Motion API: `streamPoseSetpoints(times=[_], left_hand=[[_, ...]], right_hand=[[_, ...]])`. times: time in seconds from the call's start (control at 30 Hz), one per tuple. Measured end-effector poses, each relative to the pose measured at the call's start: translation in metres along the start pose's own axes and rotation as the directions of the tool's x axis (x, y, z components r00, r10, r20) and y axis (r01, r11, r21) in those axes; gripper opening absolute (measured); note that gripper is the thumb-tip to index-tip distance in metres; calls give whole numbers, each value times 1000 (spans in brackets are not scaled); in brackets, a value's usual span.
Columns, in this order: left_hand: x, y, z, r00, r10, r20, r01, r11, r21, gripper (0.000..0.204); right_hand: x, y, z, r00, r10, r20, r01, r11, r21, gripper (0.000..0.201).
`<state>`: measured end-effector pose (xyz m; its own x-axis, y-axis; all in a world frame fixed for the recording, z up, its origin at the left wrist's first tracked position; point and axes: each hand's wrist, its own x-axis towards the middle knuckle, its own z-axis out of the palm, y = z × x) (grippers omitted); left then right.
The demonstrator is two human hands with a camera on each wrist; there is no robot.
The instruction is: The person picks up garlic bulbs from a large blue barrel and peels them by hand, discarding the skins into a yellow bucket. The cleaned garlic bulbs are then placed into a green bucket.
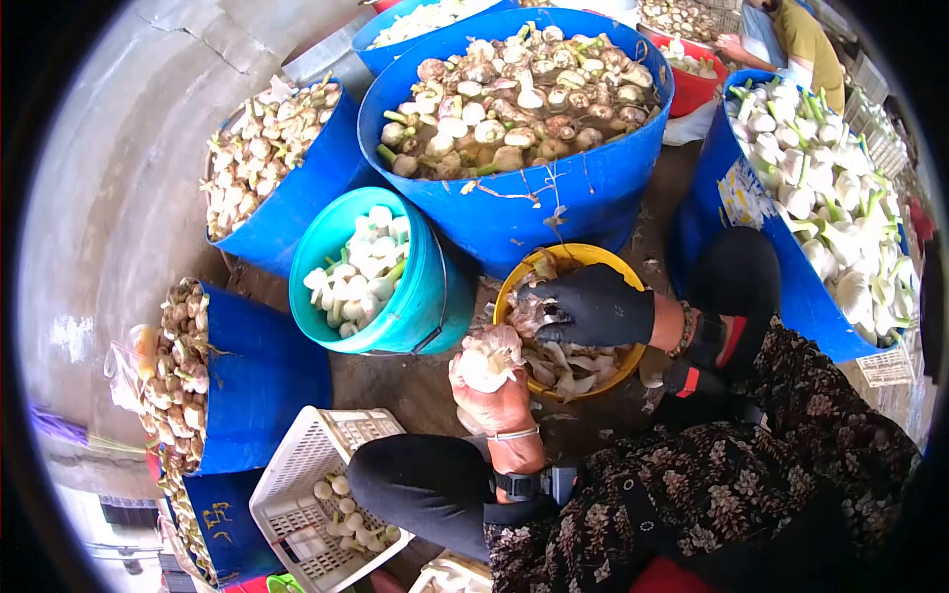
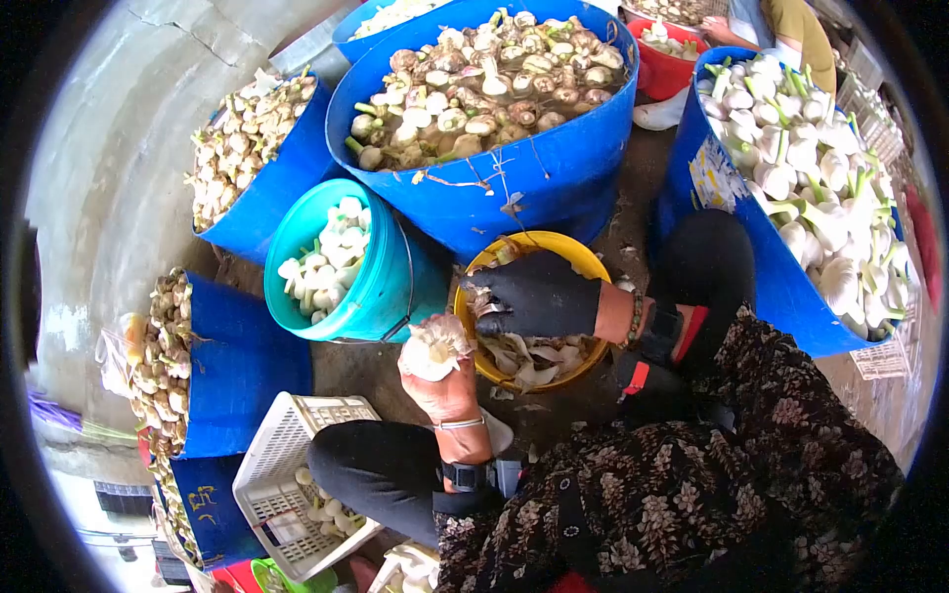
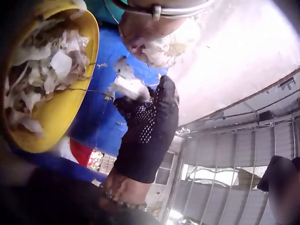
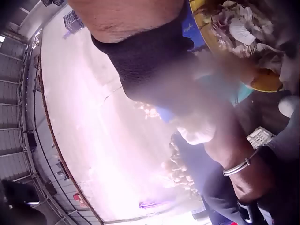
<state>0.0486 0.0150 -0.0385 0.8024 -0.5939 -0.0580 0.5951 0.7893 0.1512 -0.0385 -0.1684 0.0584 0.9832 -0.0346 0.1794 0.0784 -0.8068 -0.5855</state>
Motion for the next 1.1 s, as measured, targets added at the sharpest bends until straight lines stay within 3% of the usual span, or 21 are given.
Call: streamPoseSetpoints(times=[0.03,0.07,0.13,0.17,0.23,0.27,0.4,0.5,0.53,0.57,0.63,0.7,0.73,0.77,0.8,0.83,0.87,0.9,0.93,0.97,1.1], left_hand=[[-2,1,-1,1000,-9,-28,9,1000,0,40],[-1,-2,-3,999,16,-38,-11,991,131,41],[-7,-5,-4,995,-41,-86,54,987,152,41],[-9,-7,-4,988,-87,-127,108,980,169,42],[-6,-15,-5,991,-77,-111,91,987,134,38],[-3,-19,2,993,-48,-105,61,990,127,36],[-3,-32,24,997,19,-72,-6,986,169,30],[-2,-36,25,997,74,-34,-63,968,243,28],[0,-37,29,981,187,-55,-146,892,427,24],[0,-37,33,981,185,-51,-146,893,425,24],[-3,-35,41,891,433,135,-376,540,753,20],[7,-28,25,809,544,224,-339,120,933,18],[8,-24,15,851,518,88,-229,215,949,18],[9,-17,5,877,478,-40,-119,298,947,17],[10,-11,-8,904,423,-59,-183,509,841,15],[12,-2,-11,936,231,-266,-55,843,536,20],[8,3,-12,949,139,-284,-12,913,407,25],[5,5,-13,957,46,-287,33,964,265,30],[0,-2,14,907,71,-414,26,974,224,39],[-2,-3,16,909,69,-410,26,975,221,39],[-5,4,13,960,-17,-280,58,989,139,34]], right_hand=[[2,-2,7,1000,-2,6,2,1000,6,43],[4,-1,15,991,-121,-55,119,992,-45,42],[4,-2,20,959,-272,-87,254,952,-170,34],[6,-2,18,960,-262,-94,244,954,-173,34],[9,0,15,972,-205,113,226,946,-234,26],[7,-1,17,973,-203,112,224,947,-231,26],[-10,0,28,946,-310,-91,315,947,56,15],[-11,5,23,945,-312,-99,326,927,187,17],[-12,8,25,945,-312,-99,325,928,184,17],[-12,12,28,954,-276,-120,299,911,283,17],[-12,7,24,962,-239,-134,273,884,379,17],[-19,-15,17,935,-343,89,226,771,595,11],[-22,-27,23,904,-422,68,324,780,536,13],[-22,-39,13,905,-384,185,216,788,577,15],[-19,-31,14,919,-373,131,262,822,506,16],[-17,-15,17,931,-358,76,292,852,434,17],[-10,5,20,940,-339,35,288,845,450,22],[-10,31,20,956,-262,130,208,922,326,23],[-13,46,23,944,-211,254,216,976,8,22],[-13,47,20,929,-121,349,237,920,-313,23],[-6,10,27,955,-2,295,90,955,-284,24]])
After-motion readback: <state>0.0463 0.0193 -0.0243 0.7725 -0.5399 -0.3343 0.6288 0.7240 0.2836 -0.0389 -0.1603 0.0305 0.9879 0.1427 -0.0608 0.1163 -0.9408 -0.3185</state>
